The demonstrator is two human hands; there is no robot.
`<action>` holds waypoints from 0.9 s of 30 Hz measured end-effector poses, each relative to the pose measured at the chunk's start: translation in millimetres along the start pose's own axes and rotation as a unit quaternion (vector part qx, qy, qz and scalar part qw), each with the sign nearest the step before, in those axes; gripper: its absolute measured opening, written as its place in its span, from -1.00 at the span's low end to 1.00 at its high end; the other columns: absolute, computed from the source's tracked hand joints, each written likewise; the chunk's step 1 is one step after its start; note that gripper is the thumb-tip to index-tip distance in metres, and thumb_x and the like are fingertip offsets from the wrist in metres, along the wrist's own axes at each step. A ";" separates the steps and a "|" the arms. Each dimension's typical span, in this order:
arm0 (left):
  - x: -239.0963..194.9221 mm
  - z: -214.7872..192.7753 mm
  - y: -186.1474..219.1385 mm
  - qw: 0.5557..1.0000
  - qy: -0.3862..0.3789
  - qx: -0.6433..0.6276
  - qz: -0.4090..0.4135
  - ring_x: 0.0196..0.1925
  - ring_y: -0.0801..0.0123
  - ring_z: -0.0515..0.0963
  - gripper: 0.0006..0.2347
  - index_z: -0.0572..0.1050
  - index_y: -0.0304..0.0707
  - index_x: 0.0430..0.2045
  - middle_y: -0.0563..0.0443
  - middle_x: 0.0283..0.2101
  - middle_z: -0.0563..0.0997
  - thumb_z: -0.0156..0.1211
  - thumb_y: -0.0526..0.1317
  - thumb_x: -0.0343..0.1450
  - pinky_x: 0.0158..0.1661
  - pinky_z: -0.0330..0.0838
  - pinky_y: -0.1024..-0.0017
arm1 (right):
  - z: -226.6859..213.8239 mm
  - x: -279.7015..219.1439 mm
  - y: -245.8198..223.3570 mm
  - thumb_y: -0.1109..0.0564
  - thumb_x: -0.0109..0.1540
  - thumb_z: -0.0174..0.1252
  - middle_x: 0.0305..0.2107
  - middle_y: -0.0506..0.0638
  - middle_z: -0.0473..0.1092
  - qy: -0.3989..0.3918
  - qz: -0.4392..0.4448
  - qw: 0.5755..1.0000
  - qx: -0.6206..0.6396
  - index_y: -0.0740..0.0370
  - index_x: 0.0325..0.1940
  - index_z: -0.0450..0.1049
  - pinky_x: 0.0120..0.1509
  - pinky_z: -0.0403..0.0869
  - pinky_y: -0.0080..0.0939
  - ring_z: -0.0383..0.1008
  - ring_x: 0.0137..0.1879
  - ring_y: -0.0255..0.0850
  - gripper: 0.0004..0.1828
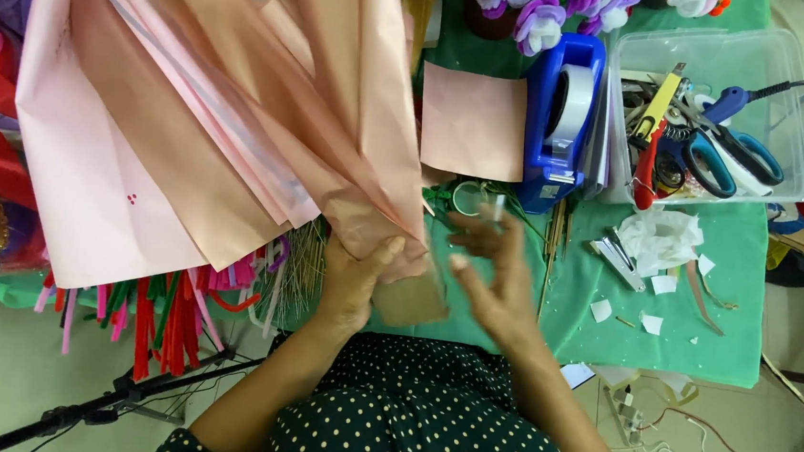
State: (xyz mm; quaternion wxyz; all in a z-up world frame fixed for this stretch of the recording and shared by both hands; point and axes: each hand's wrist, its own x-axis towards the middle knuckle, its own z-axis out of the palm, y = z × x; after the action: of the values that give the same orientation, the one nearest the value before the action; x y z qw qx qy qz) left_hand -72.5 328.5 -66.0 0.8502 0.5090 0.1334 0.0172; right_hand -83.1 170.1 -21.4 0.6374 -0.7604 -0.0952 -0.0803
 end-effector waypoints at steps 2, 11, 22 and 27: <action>11.8 -16.7 6.3 1.000 -0.016 -0.002 -0.025 -0.20 0.37 0.59 -0.49 0.43 -0.37 -0.02 -0.06 -0.19 0.59 0.55 -0.25 0.20 -0.14 0.59 0.28 | -26.0 2.3 -0.4 0.16 0.28 0.13 0.06 0.35 0.46 0.010 -0.010 1.000 -0.010 0.35 0.28 0.17 0.22 0.42 0.24 0.53 0.11 0.29 -0.48; 24.7 -48.7 -0.7 0.975 -0.159 -0.071 -0.135 -0.09 0.09 0.65 -0.40 0.43 -0.35 0.12 -0.20 -0.09 0.63 0.50 -0.14 0.21 -0.05 0.56 -0.04 | -82.4 10.7 -57.5 0.25 0.30 0.04 -0.20 0.28 0.51 -0.150 -0.110 0.981 0.054 0.39 -0.29 0.46 0.24 0.43 0.10 0.55 0.04 0.13 -0.86; 15.9 -55.6 -13.2 0.978 -0.186 0.092 0.018 0.05 0.12 0.59 -0.34 0.36 -0.40 0.18 -0.24 -0.02 0.62 0.58 -0.28 0.19 0.05 0.49 -0.05 | -65.5 33.6 -65.1 0.18 0.37 -0.03 -0.55 0.07 0.37 -0.297 -0.080 0.948 0.082 0.29 -0.47 0.47 -0.22 0.41 -0.12 0.40 -0.39 -0.15 -0.66; 6.9 -38.5 17.5 0.954 -0.163 0.211 0.135 0.09 0.00 0.59 -0.31 0.32 -0.39 0.19 -0.32 0.00 0.60 0.58 -0.20 0.20 0.06 0.48 -0.08 | -52.0 42.0 -69.7 0.19 0.31 0.13 -0.66 0.00 0.34 -0.357 -0.043 0.933 -0.009 0.23 -0.52 0.49 -0.30 0.42 -0.04 0.40 -0.49 -0.10 -0.71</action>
State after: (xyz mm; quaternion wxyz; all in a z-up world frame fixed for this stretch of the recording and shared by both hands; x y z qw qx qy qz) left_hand -73.3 371.3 -69.3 0.7232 0.6861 -0.0761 0.0201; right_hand -59.7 132.5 64.4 0.5506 -0.7395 -0.3485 0.1688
